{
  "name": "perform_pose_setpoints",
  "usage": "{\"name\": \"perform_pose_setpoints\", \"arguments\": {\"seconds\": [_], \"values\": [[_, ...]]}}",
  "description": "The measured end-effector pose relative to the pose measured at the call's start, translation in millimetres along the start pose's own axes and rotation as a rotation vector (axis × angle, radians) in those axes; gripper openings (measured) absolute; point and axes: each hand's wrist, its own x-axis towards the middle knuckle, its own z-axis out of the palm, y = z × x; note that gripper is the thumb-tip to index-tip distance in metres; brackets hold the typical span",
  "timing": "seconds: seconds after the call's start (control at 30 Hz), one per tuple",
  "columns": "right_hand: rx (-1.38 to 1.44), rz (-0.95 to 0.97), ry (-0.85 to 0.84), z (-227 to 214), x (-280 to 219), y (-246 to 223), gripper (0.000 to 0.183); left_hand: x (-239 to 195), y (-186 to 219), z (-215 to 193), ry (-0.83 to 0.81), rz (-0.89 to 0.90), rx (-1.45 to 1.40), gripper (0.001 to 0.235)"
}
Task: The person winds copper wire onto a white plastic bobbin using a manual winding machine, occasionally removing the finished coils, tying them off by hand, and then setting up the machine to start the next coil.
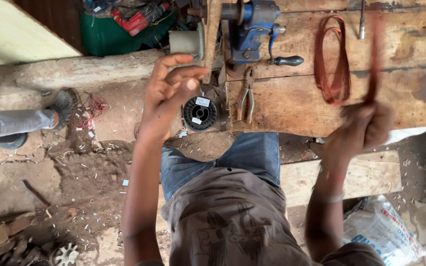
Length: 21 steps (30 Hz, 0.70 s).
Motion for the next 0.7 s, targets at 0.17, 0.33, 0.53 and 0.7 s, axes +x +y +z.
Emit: {"name": "perform_pose_setpoints", "arguments": {"seconds": [0.17,0.33,0.53,0.7], "values": [[-0.902,-0.233,-0.289,-14.6,56.0,126.1,0.032,1.5,-33.4,2.4,0.105,-0.103,-0.051,0.027],[-0.905,-0.305,-0.262,15.4,9.5,145.8,0.031,18.5,-42.3,-8.1,0.371,0.220,0.135,0.016],[-0.607,0.000,-0.538,130.8,33.6,149.4,0.032,77.8,-35.6,0.5,0.278,0.281,0.169,0.018],[-0.696,-0.005,-0.507,165.1,30.0,156.0,0.029,44.4,-115.2,-8.4,0.368,0.176,0.088,0.028]]}}
